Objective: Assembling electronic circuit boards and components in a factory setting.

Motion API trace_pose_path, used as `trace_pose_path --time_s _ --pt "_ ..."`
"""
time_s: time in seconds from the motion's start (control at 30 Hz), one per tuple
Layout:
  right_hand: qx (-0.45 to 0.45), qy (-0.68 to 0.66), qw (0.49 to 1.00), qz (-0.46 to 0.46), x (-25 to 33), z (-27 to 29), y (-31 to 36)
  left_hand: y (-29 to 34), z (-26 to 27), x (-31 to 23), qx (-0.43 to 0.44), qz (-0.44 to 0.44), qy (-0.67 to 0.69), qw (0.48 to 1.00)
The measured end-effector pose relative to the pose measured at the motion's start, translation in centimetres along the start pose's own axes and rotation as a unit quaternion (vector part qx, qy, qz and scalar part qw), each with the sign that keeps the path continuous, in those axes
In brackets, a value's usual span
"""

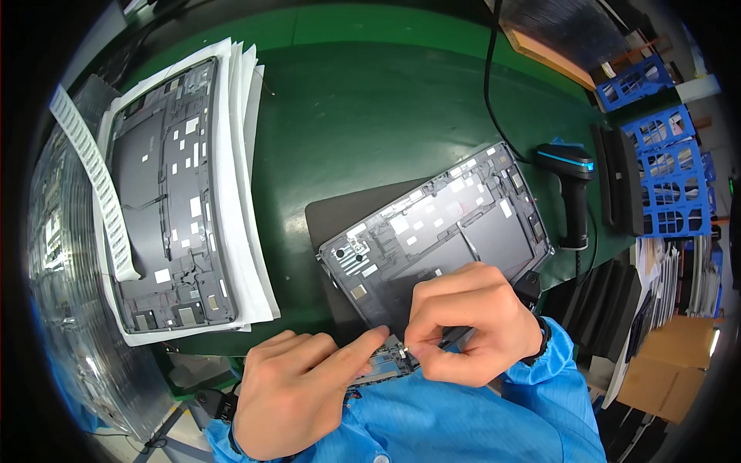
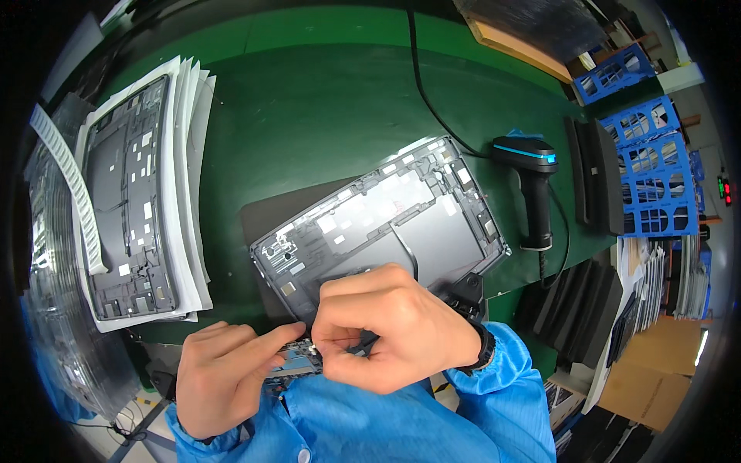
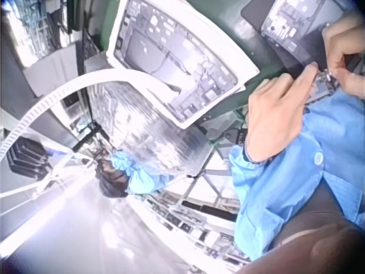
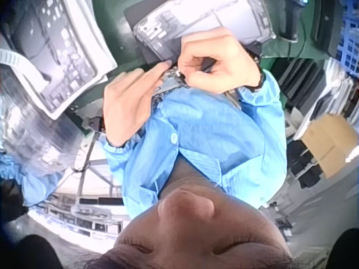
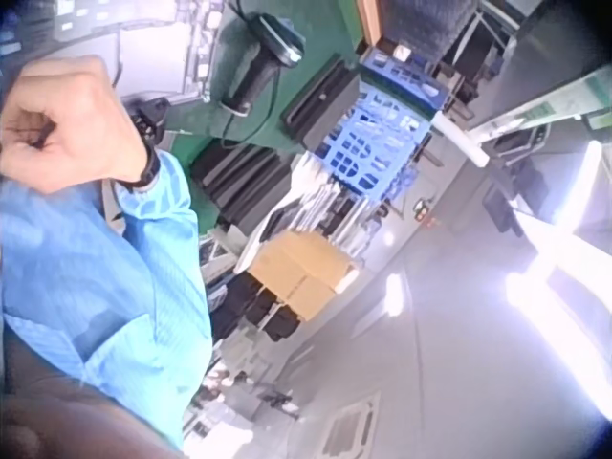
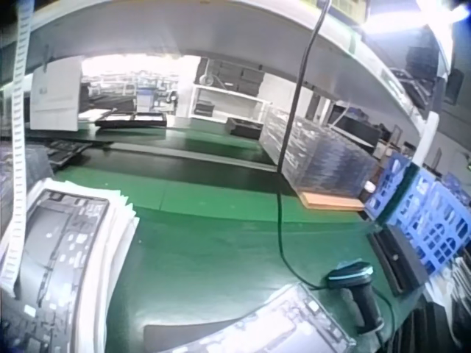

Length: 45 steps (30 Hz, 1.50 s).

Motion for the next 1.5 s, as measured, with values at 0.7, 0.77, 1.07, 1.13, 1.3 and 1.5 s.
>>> trace_pose_path --time_s 0.7,0.77,1.07,1.13,1.3,1.5 --pt "0.052 0.0 0.99 -0.132 -1.6 -0.7 0.3 0.2 -0.4 0.2 -0.004 -0.048 -0.033 0.998" --pt "0.061 -0.003 0.988 -0.139 -1.7 -0.9 0.4 0.3 -0.4 0.2 -0.003 -0.05 -0.031 0.998" --pt "0.058 -0.092 0.984 -0.142 -2.4 -0.9 0.7 0.3 0.0 0.6 0.023 -0.061 -0.021 0.998" --pt "0.06 -0.103 0.983 -0.143 -2.4 -0.9 0.8 0.1 -0.1 0.6 0.038 -0.065 0.006 0.997" --pt "0.068 -0.124 0.979 -0.148 -2.2 -1.0 1.4 0.2 -0.7 0.2 0.06 -0.077 0.012 0.995" --pt "0.072 -0.093 0.977 -0.179 -2.6 -0.6 2.2 -0.2 -1.3 0.3 0.024 -0.061 0.031 0.997"
Point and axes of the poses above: each hand's wrist, its own y-axis away from the middle knuckle, its own z-axis out of the back of the hand, x = y × z, the point moved 10 cm from there along -y, towards the middle knuckle, and after that the axes turned 14 degrees about z, right-handed, at the moved point
